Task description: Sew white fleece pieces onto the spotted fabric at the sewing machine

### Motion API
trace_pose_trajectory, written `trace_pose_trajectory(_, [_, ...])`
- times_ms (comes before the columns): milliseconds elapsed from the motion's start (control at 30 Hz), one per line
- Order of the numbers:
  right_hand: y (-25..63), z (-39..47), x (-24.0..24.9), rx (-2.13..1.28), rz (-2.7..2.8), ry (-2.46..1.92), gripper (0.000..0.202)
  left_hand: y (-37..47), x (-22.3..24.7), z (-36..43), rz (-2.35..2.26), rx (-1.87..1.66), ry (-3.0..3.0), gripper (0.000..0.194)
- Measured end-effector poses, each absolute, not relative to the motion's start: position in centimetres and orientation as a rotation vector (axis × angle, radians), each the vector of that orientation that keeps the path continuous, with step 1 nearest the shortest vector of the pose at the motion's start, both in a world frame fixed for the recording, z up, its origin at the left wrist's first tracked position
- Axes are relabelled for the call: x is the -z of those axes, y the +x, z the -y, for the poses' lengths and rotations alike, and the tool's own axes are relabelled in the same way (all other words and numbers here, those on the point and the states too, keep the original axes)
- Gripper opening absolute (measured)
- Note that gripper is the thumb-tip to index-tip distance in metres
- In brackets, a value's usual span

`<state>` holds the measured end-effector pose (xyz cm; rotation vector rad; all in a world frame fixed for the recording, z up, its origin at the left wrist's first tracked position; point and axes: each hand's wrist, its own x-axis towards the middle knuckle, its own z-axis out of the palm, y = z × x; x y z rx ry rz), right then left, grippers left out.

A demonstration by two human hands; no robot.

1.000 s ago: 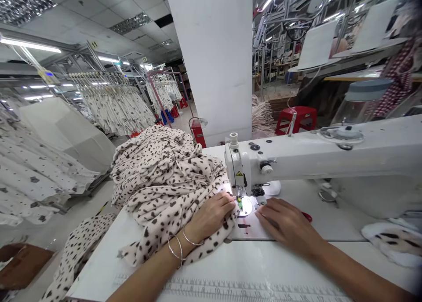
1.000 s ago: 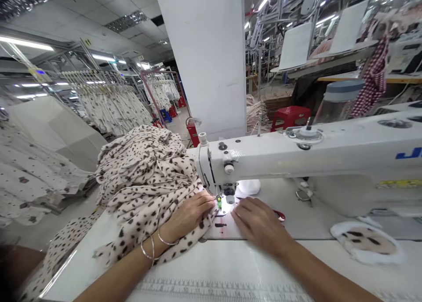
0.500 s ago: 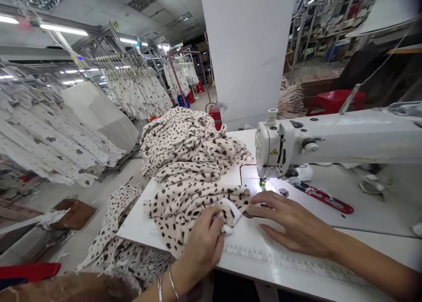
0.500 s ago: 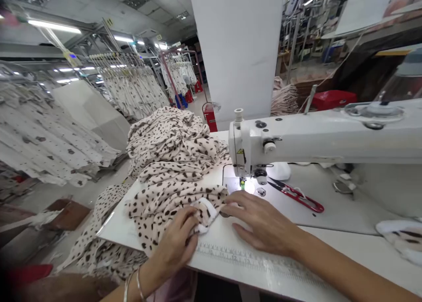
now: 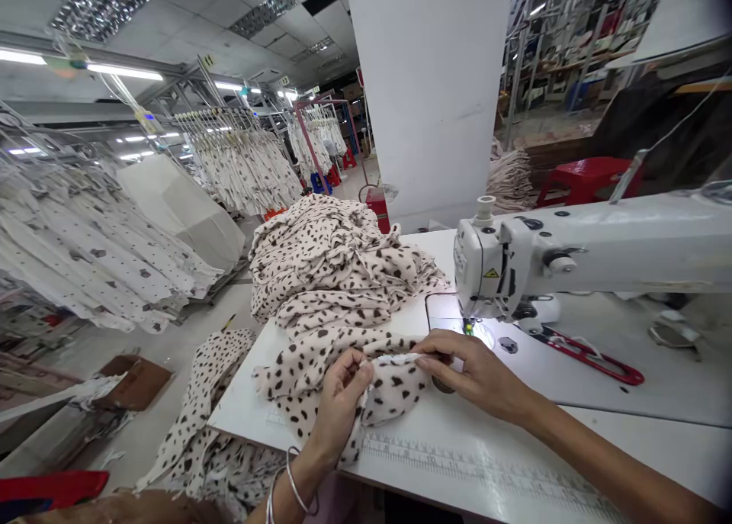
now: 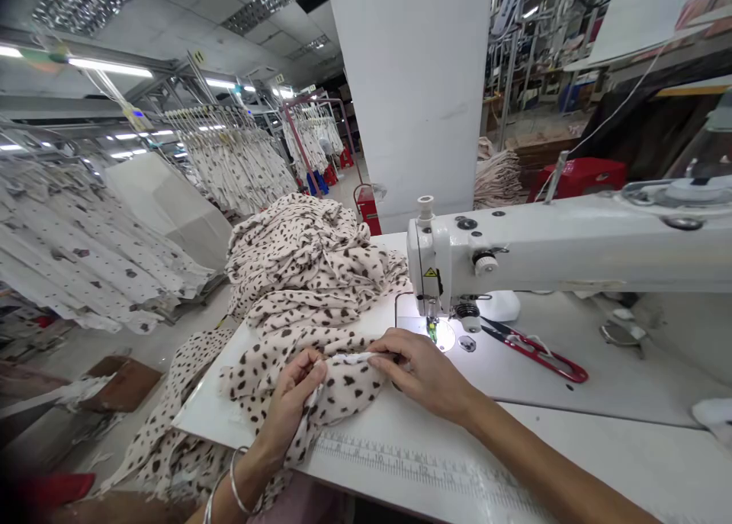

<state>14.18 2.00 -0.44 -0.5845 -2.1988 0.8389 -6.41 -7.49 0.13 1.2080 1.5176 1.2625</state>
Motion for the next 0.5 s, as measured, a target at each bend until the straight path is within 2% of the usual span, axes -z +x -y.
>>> trace_pose_trajectory(200, [14.4,-2.0,0.5,-0.825,2.181,-0.593,0.023,-5.8,-0.4,7.4,-1.497,-1.267,1.180,0.039])
trace_pose_trajectory(467, [14.2,-0.7,1.3,-0.648,2.175,-0.472,0.015,-2.8,-1.3,7.4,-1.752,-1.208,1.755,0.006])
trace_pose_trajectory(500, [14.2,-0.6,1.3,-0.632,2.173,-0.460,0.015,-2.5,-1.3,7.3,-1.749,-1.226,1.759,0.007])
